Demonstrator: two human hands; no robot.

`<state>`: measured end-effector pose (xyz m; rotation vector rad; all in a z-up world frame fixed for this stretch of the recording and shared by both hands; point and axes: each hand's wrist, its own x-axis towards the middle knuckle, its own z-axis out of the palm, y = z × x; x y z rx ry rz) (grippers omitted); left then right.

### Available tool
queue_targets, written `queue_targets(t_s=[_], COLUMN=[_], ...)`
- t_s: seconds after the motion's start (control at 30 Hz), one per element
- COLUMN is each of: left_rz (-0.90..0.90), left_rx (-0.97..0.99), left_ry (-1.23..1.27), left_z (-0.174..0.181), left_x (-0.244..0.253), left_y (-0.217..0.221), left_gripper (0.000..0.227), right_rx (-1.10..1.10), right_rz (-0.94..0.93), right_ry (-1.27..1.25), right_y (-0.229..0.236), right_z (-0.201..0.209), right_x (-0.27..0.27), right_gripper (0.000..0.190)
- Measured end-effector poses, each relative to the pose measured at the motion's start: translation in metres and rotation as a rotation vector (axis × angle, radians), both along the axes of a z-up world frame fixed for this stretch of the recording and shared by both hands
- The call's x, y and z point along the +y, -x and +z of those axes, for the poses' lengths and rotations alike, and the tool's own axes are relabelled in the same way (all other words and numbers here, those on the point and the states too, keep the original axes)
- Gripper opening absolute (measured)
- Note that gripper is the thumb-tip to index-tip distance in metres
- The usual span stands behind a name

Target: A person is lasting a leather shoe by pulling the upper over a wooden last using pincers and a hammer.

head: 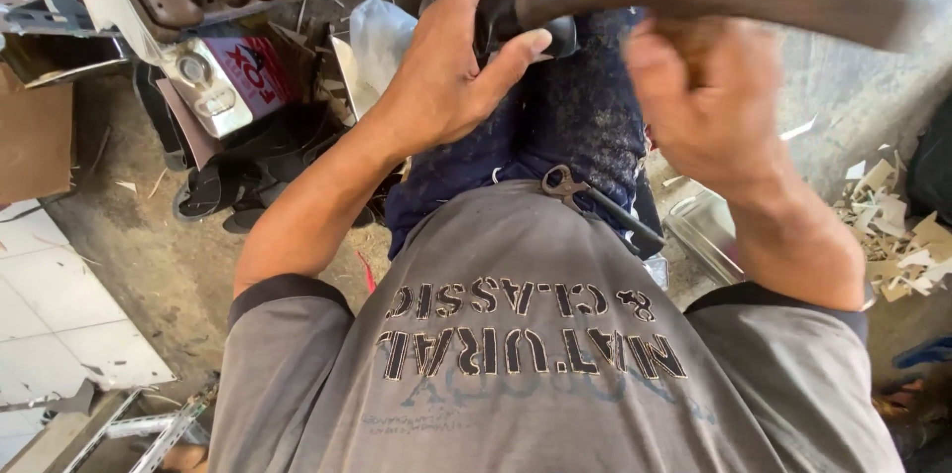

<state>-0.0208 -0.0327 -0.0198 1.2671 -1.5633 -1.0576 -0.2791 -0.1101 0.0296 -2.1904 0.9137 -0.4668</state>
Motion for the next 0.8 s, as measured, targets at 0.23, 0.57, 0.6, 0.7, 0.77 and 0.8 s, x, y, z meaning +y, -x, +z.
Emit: queue_targets(t_s=[0.23,0.57,0.6,0.7,0.77,0.8], left_rz=[0.006,0.554,0.600,0.595,0.558,0.569], left_rx=[-0.001,0.432,0.459,0.511,0.545,0.578], left_ry=[-0.015,0.001,-0.107,-0.224,-0.252,-0.259], left_z=[-0.002,-0.029,-0.052,-0.081,-0.083,-0.081], left_x=[0.001,0.036,0.039,0.051,0.059,0.060], left_y=[-0.005,0.026,0.035,0.041,0.045,0.046], left_gripper=[0.071,0.046,0.049,0.054,0.056,0.054], right_rx=[-0.288,-0.800,-0.637,-0.368,-0.242,-0.118], right_rz=[-0.122,-0.027,-0.188,-0.364,-0.366,-0.336], right_ry=[-0.212,-0.703,-0.787,-0.719,-0.600,-0.488], right_y=[-0.012,0.018,0.006,-0.032,-0.047,-0.052], right_z=[-0.030,-0.040,-0.037,-0.042,-0.044,-0.042], right_x=[0.016,0.034,0.042,0.063,0.075,0.080], right_gripper=[0.033,0.031,0.021,0.009,0.006,0.012])
